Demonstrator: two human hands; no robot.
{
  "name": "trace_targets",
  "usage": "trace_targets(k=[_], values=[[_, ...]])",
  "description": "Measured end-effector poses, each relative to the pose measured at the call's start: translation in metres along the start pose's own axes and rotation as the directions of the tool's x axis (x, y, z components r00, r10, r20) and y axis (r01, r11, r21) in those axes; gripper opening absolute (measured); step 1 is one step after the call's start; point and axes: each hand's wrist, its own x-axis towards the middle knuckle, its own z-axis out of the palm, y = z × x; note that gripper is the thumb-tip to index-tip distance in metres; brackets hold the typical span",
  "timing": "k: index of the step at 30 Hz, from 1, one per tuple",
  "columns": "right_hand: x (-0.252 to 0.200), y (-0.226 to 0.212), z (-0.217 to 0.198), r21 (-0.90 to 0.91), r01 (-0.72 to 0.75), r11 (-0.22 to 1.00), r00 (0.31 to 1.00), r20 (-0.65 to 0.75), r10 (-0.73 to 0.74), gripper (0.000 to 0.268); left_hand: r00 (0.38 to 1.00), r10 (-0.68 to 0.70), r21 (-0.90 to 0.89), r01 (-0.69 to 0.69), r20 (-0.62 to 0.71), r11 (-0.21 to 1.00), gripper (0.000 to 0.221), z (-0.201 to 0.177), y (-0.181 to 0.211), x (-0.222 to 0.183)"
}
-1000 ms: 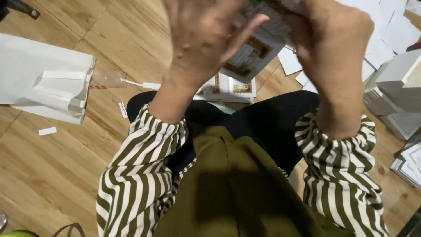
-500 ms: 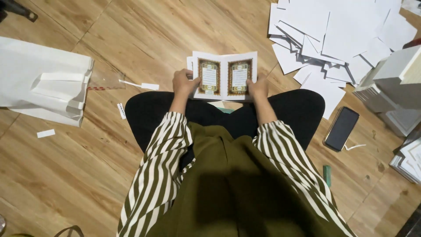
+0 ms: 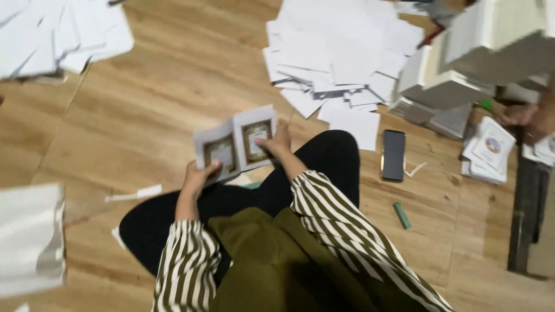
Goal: Folding printed paper sheets and organizing them into stacks on the floor.
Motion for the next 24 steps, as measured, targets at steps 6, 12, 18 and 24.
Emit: trace_targets(k=[6, 12, 18, 24], values=[[0.003, 0.017, 0.012, 0.627, 0.150, 0.764, 0.987, -0.044, -0.157, 0.051, 0.984, 0.172, -0.126, -0.175, -0.033, 0.976, 0.039, -0.018, 0.018, 0.000], [0.007, 0.037, 0.031, 0.454, 0.214, 0.865, 0.965, 0.039, -0.259, 0.040, 0.927, 0.215, -0.021, -0.232, -0.307, 0.972, 0.034, -0.028, -0.044, 0.029], [-0.005, 0.033, 0.029, 0.112, 0.081, 0.990, 0.982, 0.161, -0.099, 0.036, 0.943, 0.057, 0.305, 0.048, -0.328, 0.951, 0.041, -0.032, -0.067, 0.027], [-0.014, 0.020, 0.016, -0.017, 0.069, 0.997, 0.978, 0.199, -0.065, 0.033, 0.949, 0.055, 0.355, 0.062, -0.311, 0.933, 0.037, -0.034, -0.072, 0.033]])
